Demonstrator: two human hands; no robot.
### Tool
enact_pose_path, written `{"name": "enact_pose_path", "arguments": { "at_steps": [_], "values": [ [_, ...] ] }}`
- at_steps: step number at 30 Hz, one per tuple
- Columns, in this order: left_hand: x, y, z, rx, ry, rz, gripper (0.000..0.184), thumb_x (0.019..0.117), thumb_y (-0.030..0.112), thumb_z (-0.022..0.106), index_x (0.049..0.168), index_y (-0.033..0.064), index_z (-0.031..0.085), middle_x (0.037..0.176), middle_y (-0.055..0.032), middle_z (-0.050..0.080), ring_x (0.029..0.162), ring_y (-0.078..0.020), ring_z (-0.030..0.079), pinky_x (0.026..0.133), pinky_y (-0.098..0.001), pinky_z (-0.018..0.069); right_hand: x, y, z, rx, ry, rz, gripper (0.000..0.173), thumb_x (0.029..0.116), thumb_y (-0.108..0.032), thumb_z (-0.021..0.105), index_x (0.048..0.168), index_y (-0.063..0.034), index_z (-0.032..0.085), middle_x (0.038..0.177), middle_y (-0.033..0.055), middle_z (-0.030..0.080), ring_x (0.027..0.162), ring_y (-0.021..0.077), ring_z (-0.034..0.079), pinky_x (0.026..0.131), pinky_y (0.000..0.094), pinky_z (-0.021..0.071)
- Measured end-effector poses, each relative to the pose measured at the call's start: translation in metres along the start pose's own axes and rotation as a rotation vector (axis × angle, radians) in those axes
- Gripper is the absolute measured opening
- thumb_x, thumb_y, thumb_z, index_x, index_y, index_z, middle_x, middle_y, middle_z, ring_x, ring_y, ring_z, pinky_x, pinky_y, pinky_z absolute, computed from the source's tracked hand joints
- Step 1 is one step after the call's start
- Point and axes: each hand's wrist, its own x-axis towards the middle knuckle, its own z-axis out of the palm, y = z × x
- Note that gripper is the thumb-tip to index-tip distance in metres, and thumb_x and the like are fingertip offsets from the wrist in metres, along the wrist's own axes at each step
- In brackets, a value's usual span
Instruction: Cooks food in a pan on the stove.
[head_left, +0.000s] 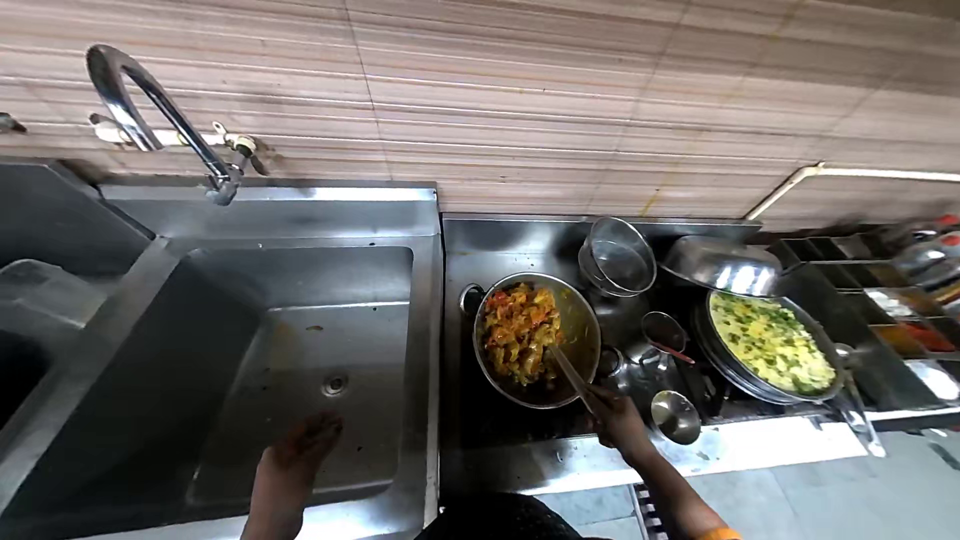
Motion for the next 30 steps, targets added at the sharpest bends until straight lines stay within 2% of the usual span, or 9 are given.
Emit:
{"name": "enact_pose_path", "arguments": {
  "at_steps": [4,8,13,16,17,19,21,25,30],
  "values": [
    [-0.003,-0.001,0.009,0.000,-0.003,0.015,0.029,0.0952,0.011,0.067,0.123,0.0024,0.066,0.112,-0.0089,0.073,0.098,-0.0146,0.070,0.082,-0.0323,0.0575,-0.015,-0.022,-0.039,-0.544,0.092,-0.190,0.028,0.1040,-0.025,0.059,0.128,-0.0153,0.072,0.080,0.0039,0.071,0.061,0.0158,0.064,0.059,0.0393,0.0565],
    [-0.010,-0.003,0.022,-0.033,0.002,-0.017,0.031,0.0960,0.010,0.066,0.125,0.0005,0.065,0.115,-0.0126,0.072,0.101,-0.0176,0.069,0.085,-0.0348,0.0576,-0.024,-0.056,-0.052,-0.967,0.073,-0.303,0.031,0.1053,-0.029,0.056,0.132,-0.0238,0.071,0.102,0.0065,0.076,0.090,0.0243,0.072,0.087,0.0517,0.0577],
    [-0.011,0.001,0.038,-0.039,-0.015,-0.046,0.031,0.0971,0.012,0.066,0.126,0.0014,0.065,0.116,-0.0118,0.072,0.101,-0.0177,0.069,0.083,-0.0358,0.0573,-0.017,-0.086,-0.064,-1.239,0.184,-0.117,0.032,0.1065,-0.029,0.052,0.133,-0.0251,0.069,0.103,0.0164,0.075,0.099,0.0388,0.072,0.086,0.0608,0.0562],
    [-0.009,0.002,0.041,-0.029,-0.025,-0.002,0.030,0.0969,0.012,0.066,0.125,0.0020,0.066,0.115,-0.0103,0.073,0.100,-0.0170,0.070,0.083,-0.0354,0.0581,-0.020,-0.091,-0.084,-1.190,0.007,0.044,0.028,0.1061,-0.024,0.053,0.121,-0.0081,0.071,0.109,0.0199,0.072,0.103,0.0381,0.069,0.093,0.0586,0.0539],
    [-0.009,0.003,0.041,-0.026,-0.020,-0.001,0.029,0.0969,0.012,0.067,0.125,0.0019,0.066,0.115,-0.0103,0.073,0.101,-0.0172,0.070,0.083,-0.0356,0.0579,-0.026,-0.088,-0.089,-1.112,-0.099,0.110,0.031,0.1072,-0.025,0.052,0.122,-0.0053,0.070,0.105,0.0181,0.072,0.094,0.0333,0.070,0.088,0.0527,0.0560],
    [-0.009,0.005,0.040,-0.022,-0.002,-0.009,0.029,0.0967,0.011,0.067,0.125,0.0017,0.066,0.115,-0.0103,0.073,0.101,-0.0168,0.070,0.084,-0.0352,0.0577,-0.034,-0.065,-0.087,-0.777,-0.215,0.230,0.032,0.1084,-0.030,0.050,0.116,-0.0045,0.067,0.076,0.0107,0.067,0.056,0.0205,0.061,0.054,0.0372,0.0532],
    [-0.012,0.006,0.040,-0.021,0.005,-0.021,0.029,0.0964,0.009,0.067,0.125,0.0016,0.066,0.114,-0.0105,0.073,0.101,-0.0166,0.069,0.084,-0.0345,0.0574,-0.035,-0.034,-0.067,-0.410,-0.259,0.306,0.032,0.1080,-0.031,0.049,0.123,-0.0070,0.064,0.070,0.0050,0.061,0.048,0.0130,0.051,0.044,0.0294,0.0445],
    [-0.019,0.013,0.043,-0.002,-0.009,-0.022,0.028,0.0963,0.009,0.065,0.123,0.0009,0.066,0.113,-0.0103,0.073,0.099,-0.0158,0.069,0.083,-0.0338,0.0575,-0.011,0.016,-0.002,0.101,-0.206,0.224,0.030,0.1054,-0.023,0.053,0.126,-0.0046,0.066,0.065,0.0013,0.057,0.045,0.0084,0.045,0.041,0.0249,0.0391],
    [-0.020,0.039,0.046,0.082,0.006,0.020,0.027,0.0972,0.009,0.066,0.123,0.0008,0.067,0.112,-0.0106,0.073,0.098,-0.0161,0.070,0.085,-0.0345,0.0572,0.007,0.035,0.007,0.053,-0.146,0.064,0.034,0.1050,-0.026,0.056,0.130,-0.0063,0.067,0.068,0.0053,0.062,0.046,0.0129,0.050,0.042,0.0296,0.0445]
  ]
}}
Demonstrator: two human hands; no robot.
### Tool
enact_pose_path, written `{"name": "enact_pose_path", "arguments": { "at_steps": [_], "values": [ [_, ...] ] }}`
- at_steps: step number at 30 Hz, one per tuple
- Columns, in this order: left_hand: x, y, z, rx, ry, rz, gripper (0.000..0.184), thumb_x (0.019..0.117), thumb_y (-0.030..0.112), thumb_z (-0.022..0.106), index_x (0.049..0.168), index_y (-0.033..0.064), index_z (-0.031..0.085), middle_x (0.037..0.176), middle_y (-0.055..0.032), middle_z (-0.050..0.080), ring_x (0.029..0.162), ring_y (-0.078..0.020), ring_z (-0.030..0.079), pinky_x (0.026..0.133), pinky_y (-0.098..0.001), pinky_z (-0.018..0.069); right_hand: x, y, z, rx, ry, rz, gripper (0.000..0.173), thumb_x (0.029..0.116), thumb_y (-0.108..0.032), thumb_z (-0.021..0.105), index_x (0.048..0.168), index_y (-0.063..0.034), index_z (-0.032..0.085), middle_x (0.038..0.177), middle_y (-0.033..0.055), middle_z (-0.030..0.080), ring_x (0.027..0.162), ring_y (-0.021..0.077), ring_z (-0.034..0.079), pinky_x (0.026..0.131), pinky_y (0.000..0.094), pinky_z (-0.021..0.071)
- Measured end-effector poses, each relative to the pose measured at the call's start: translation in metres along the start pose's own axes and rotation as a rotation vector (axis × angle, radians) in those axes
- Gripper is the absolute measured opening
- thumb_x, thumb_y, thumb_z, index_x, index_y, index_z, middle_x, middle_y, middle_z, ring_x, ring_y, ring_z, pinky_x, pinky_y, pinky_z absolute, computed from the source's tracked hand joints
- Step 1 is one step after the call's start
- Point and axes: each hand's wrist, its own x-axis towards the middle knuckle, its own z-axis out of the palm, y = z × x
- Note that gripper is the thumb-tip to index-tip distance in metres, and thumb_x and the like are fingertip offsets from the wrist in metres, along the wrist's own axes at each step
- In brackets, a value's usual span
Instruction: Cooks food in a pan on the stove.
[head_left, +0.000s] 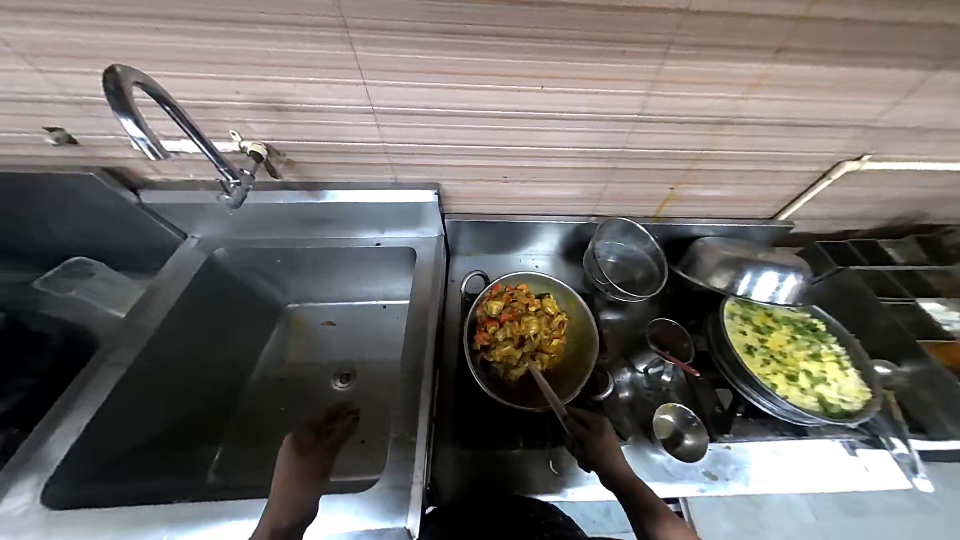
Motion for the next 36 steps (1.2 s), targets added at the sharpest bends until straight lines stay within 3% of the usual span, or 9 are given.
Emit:
{"name": "enact_pose_path", "arguments": {
  "at_steps": [5,12,15,20,22,25,28,31,36],
  "values": [
    [0.000,-0.002,0.006,-0.028,0.005,0.005,0.026,0.0962,0.007,0.066,0.122,0.0009,0.066,0.112,-0.0111,0.073,0.101,-0.0182,0.070,0.089,-0.0369,0.0575,-0.020,-0.021,-0.054,-0.355,0.098,-0.089,0.035,0.1026,-0.026,0.059,0.133,-0.0117,0.068,0.073,0.0062,0.069,0.050,0.0169,0.060,0.046,0.0367,0.0530],
    [-0.007,-0.015,0.021,-0.075,0.004,-0.029,0.029,0.0959,0.005,0.067,0.124,0.0003,0.066,0.113,-0.0126,0.073,0.101,-0.0191,0.071,0.088,-0.0370,0.0577,-0.037,-0.075,-0.079,-1.112,0.192,-0.375,0.033,0.1040,-0.024,0.056,0.133,-0.0189,0.070,0.098,0.0117,0.076,0.088,0.0307,0.073,0.085,0.0545,0.0585],
    [-0.007,-0.017,0.026,-0.073,0.002,-0.016,0.028,0.0968,0.009,0.067,0.123,0.0019,0.067,0.113,-0.0115,0.073,0.100,-0.0192,0.071,0.087,-0.0381,0.0584,-0.041,-0.101,-0.082,-1.289,0.192,-0.363,0.035,0.1049,-0.026,0.054,0.136,-0.0256,0.068,0.108,0.0115,0.075,0.097,0.0334,0.073,0.085,0.0560,0.0582],
    [-0.012,-0.015,0.029,-0.101,0.016,-0.017,0.027,0.0973,0.009,0.066,0.123,0.0030,0.068,0.113,-0.0100,0.074,0.099,-0.0183,0.070,0.086,-0.0377,0.0575,-0.010,-0.126,-0.114,-1.443,0.266,-0.190,0.028,0.1048,-0.023,0.055,0.129,-0.0223,0.069,0.110,0.0173,0.073,0.100,0.0402,0.071,0.084,0.0607,0.0575],
    [-0.018,-0.016,0.028,-0.104,0.040,0.000,0.027,0.0968,0.008,0.066,0.123,0.0028,0.068,0.112,-0.0097,0.074,0.099,-0.0182,0.071,0.087,-0.0370,0.0583,0.003,-0.121,-0.137,-1.355,0.117,-0.142,0.027,0.1055,-0.027,0.054,0.124,-0.0183,0.072,0.112,0.0162,0.072,0.102,0.0367,0.070,0.091,0.0594,0.0563],
    [-0.029,-0.019,0.026,-0.074,0.084,-0.011,0.029,0.0958,0.006,0.065,0.124,-0.0009,0.065,0.113,-0.0132,0.072,0.100,-0.0188,0.070,0.090,-0.0372,0.0569,0.005,-0.101,-0.152,-1.014,-0.154,-0.034,0.034,0.1075,-0.033,0.051,0.116,-0.0068,0.072,0.099,0.0154,0.070,0.086,0.0293,0.068,0.084,0.0524,0.0554],
    [-0.041,-0.026,0.027,-0.076,0.120,-0.069,0.029,0.0963,0.005,0.065,0.124,-0.0031,0.065,0.113,-0.0144,0.072,0.100,-0.0179,0.070,0.091,-0.0359,0.0571,0.009,-0.055,-0.125,-0.484,-0.199,0.028,0.028,0.1043,-0.031,0.056,0.111,-0.0076,0.070,0.074,0.0041,0.061,0.056,0.0133,0.054,0.052,0.0316,0.0477],
    [-0.054,-0.027,0.030,-0.093,0.130,-0.075,0.030,0.0971,0.007,0.063,0.125,-0.0036,0.064,0.115,-0.0150,0.072,0.101,-0.0190,0.070,0.091,-0.0370,0.0573,0.020,-0.026,-0.084,-0.094,-0.199,0.048,0.028,0.1037,-0.021,0.056,0.123,-0.0034,0.068,0.072,0.0016,0.061,0.052,0.0085,0.050,0.047,0.0259,0.0430],
    [-0.067,-0.021,0.034,-0.129,0.170,-0.018,0.031,0.0962,0.008,0.061,0.125,-0.0030,0.064,0.115,-0.0143,0.072,0.103,-0.0203,0.071,0.091,-0.0371,0.0580,0.009,-0.044,-0.097,-0.281,-0.156,-0.055,0.032,0.1046,-0.022,0.056,0.130,-0.0067,0.068,0.072,0.0040,0.066,0.051,0.0122,0.055,0.048,0.0302,0.0478]
  ]
}}
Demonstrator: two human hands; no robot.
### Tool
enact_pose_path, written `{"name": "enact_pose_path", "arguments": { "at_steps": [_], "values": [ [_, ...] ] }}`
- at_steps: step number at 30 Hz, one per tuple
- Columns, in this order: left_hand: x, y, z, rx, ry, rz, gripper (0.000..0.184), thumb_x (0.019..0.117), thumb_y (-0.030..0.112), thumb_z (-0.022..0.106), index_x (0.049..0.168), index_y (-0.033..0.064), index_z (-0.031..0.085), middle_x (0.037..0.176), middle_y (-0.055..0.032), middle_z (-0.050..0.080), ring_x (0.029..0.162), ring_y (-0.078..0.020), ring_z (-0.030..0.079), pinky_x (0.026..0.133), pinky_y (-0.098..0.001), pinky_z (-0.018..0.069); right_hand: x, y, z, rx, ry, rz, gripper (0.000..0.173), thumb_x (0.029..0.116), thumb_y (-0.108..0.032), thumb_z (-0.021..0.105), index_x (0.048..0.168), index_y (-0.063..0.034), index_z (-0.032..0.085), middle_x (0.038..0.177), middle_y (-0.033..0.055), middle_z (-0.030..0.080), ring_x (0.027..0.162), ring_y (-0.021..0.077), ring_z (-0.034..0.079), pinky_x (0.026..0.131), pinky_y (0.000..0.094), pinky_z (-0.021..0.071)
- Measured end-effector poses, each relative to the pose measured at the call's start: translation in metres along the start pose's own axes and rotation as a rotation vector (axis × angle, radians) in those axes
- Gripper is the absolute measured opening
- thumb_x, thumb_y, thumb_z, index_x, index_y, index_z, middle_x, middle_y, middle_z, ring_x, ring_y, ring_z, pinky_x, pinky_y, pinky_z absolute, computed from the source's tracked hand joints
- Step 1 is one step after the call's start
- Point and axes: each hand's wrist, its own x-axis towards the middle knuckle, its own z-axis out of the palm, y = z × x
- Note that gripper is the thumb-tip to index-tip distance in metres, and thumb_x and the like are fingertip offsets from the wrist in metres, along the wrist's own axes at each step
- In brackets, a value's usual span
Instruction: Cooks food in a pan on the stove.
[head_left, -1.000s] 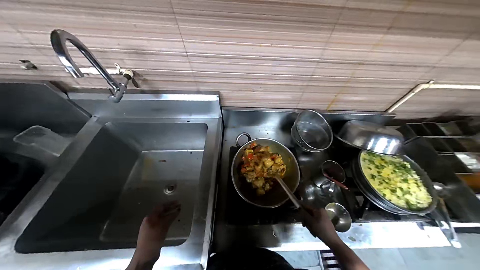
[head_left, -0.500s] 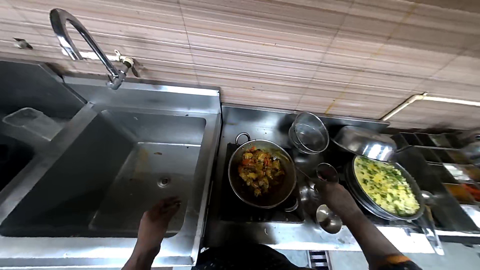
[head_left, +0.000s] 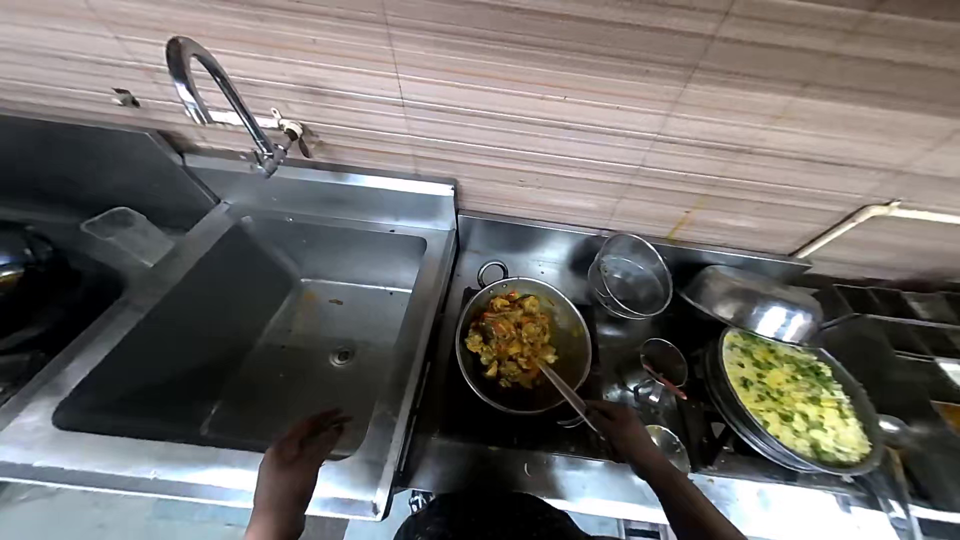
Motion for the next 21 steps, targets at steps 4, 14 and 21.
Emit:
{"name": "enact_pose_path", "arguments": {
  "at_steps": [4,14,21],
  "values": [
    [-0.011,-0.001,0.009,-0.037,0.027,-0.075,0.031,0.0964,0.010,0.063,0.126,-0.0002,0.064,0.116,-0.0125,0.072,0.104,-0.0192,0.070,0.084,-0.0376,0.0576,-0.011,-0.030,-0.040,-0.367,0.074,-0.113,0.032,0.1040,-0.027,0.059,0.131,-0.0137,0.069,0.080,0.0047,0.070,0.058,0.0148,0.062,0.055,0.0357,0.0546],
    [-0.041,-0.013,0.021,-0.073,0.042,-0.103,0.025,0.0963,0.008,0.065,0.120,0.0006,0.066,0.110,-0.0111,0.073,0.099,-0.0179,0.070,0.078,-0.0352,0.0578,0.047,-0.112,-0.036,-1.401,0.121,-0.478,0.059,0.0955,-0.003,0.064,0.148,-0.0280,0.056,0.130,0.0166,0.064,0.112,0.0397,0.066,0.085,0.0571,0.0591],
    [-0.046,-0.010,0.018,-0.063,0.047,-0.102,0.026,0.0961,0.006,0.065,0.122,0.0025,0.067,0.112,-0.0099,0.074,0.100,-0.0174,0.071,0.082,-0.0343,0.0585,0.059,-0.141,-0.076,-1.420,0.105,-0.178,0.038,0.1010,-0.012,0.059,0.134,-0.0280,0.067,0.123,0.0145,0.070,0.111,0.0395,0.068,0.089,0.0614,0.0562]
  ]
}}
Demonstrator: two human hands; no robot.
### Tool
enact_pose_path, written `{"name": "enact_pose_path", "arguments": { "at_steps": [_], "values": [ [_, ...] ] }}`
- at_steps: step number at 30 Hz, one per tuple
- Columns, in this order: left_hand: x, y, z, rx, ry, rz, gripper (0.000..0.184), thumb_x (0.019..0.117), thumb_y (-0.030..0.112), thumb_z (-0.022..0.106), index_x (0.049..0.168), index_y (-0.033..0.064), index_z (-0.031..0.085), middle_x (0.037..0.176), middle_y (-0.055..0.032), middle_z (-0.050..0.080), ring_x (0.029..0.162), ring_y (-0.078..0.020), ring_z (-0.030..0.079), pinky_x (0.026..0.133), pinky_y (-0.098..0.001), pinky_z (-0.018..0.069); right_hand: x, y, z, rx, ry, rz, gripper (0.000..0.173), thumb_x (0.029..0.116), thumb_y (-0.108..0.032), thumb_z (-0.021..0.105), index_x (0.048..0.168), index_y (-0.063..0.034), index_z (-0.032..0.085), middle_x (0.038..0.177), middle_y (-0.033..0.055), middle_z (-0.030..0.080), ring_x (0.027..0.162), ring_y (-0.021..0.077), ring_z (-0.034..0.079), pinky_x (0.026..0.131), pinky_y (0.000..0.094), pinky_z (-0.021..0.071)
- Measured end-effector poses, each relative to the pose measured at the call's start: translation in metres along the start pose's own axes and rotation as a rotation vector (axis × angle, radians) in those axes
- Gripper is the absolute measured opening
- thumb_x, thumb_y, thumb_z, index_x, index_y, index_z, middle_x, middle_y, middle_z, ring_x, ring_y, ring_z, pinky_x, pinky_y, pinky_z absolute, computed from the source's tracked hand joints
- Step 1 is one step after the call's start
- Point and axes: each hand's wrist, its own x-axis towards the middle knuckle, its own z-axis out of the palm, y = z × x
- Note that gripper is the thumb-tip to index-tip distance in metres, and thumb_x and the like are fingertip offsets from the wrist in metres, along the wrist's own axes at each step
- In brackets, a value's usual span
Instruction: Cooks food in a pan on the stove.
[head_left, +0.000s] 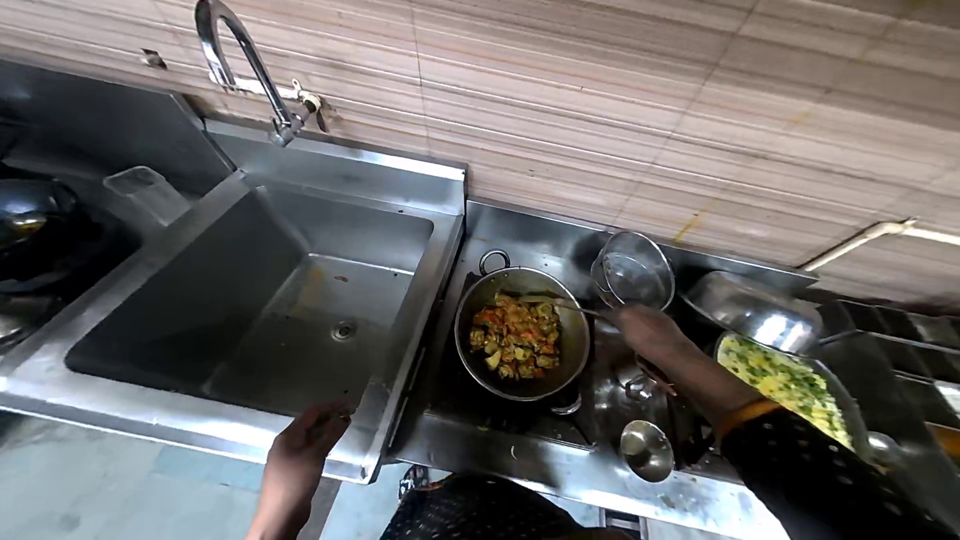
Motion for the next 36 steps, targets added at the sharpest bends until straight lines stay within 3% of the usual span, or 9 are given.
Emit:
{"name": "enact_pose_path", "arguments": {
  "at_steps": [4,6,12,15,18,24,27,31,36],
  "values": [
    [0.006,-0.016,-0.012,0.017,0.019,-0.067,0.028,0.0961,0.008,0.066,0.124,0.0027,0.066,0.112,-0.0093,0.074,0.098,-0.0180,0.071,0.080,-0.0367,0.0588,-0.039,0.031,0.038,0.303,-0.209,0.006,0.026,0.1048,-0.017,0.056,0.124,-0.0057,0.070,0.114,0.0199,0.069,0.103,0.0364,0.067,0.094,0.0565,0.0536],
    [0.012,-0.022,-0.019,-0.013,0.004,-0.057,0.028,0.0956,0.007,0.065,0.123,0.0011,0.065,0.110,-0.0089,0.073,0.096,-0.0162,0.070,0.080,-0.0349,0.0586,-0.054,0.037,0.072,0.555,-0.312,0.059,0.032,0.1079,-0.027,0.052,0.127,-0.0056,0.066,0.102,0.0172,0.069,0.081,0.0285,0.068,0.076,0.0486,0.0583],
    [0.044,-0.006,-0.031,0.048,-0.080,-0.020,0.029,0.0971,0.015,0.065,0.124,0.0027,0.067,0.115,-0.0100,0.072,0.102,-0.0187,0.068,0.081,-0.0389,0.0570,-0.058,-0.049,0.134,1.329,-0.329,0.261,0.033,0.1061,-0.026,0.053,0.133,-0.0090,0.063,0.073,0.0020,0.058,0.051,0.0099,0.048,0.046,0.0271,0.0419],
    [0.060,0.010,-0.038,0.077,-0.111,0.063,0.030,0.0968,0.010,0.064,0.125,0.0001,0.065,0.116,-0.0132,0.072,0.104,-0.0211,0.070,0.088,-0.0404,0.0578,-0.051,-0.091,0.133,1.535,-0.224,0.304,0.028,0.1072,-0.018,0.050,0.127,-0.0029,0.061,0.069,0.0013,0.057,0.047,0.0074,0.045,0.043,0.0235,0.0384],
    [0.076,0.015,-0.049,0.057,-0.136,0.126,0.030,0.0969,0.008,0.062,0.125,-0.0014,0.064,0.115,-0.0132,0.072,0.103,-0.0213,0.071,0.091,-0.0391,0.0584,-0.062,-0.098,0.130,1.452,-0.047,0.290,0.030,0.1067,-0.019,0.052,0.128,-0.0035,0.066,0.072,0.0048,0.063,0.051,0.0114,0.052,0.046,0.0280,0.0445],
    [0.087,0.001,-0.064,0.100,-0.148,0.051,0.028,0.0976,0.008,0.063,0.125,-0.0002,0.065,0.117,-0.0128,0.072,0.104,-0.0199,0.070,0.090,-0.0388,0.0573,-0.095,-0.097,0.099,0.900,0.164,0.272,0.031,0.1052,-0.024,0.055,0.130,-0.0141,0.070,0.088,0.0079,0.072,0.073,0.0203,0.067,0.072,0.0448,0.0569],
    [0.093,-0.006,-0.071,0.102,-0.191,0.052,0.030,0.0975,0.010,0.063,0.126,0.0011,0.065,0.117,-0.0113,0.072,0.104,-0.0185,0.070,0.088,-0.0371,0.0575,-0.097,-0.118,0.076,0.599,0.176,0.261,0.030,0.1058,-0.023,0.054,0.129,-0.0154,0.071,0.101,0.0125,0.075,0.092,0.0301,0.072,0.087,0.0546,0.0565],
    [0.106,-0.010,-0.087,0.065,-0.213,0.083,0.030,0.0969,0.013,0.064,0.125,0.0012,0.067,0.114,-0.0108,0.073,0.103,-0.0188,0.071,0.089,-0.0375,0.0583,-0.098,-0.138,0.044,0.267,0.132,0.372,0.028,0.1046,-0.023,0.054,0.129,-0.0203,0.069,0.113,0.0157,0.073,0.102,0.0388,0.071,0.086,0.0603,0.0574],
    [0.122,-0.015,-0.109,0.018,-0.217,0.098,0.032,0.0965,0.013,0.064,0.126,0.0005,0.065,0.117,-0.0116,0.072,0.104,-0.0199,0.070,0.090,-0.0377,0.0586,-0.111,-0.116,0.044,0.340,-0.010,0.520,0.029,0.1050,-0.021,0.054,0.127,-0.0100,0.069,0.117,0.0215,0.070,0.112,0.0407,0.067,0.096,0.0610,0.0529]
  ]
}}
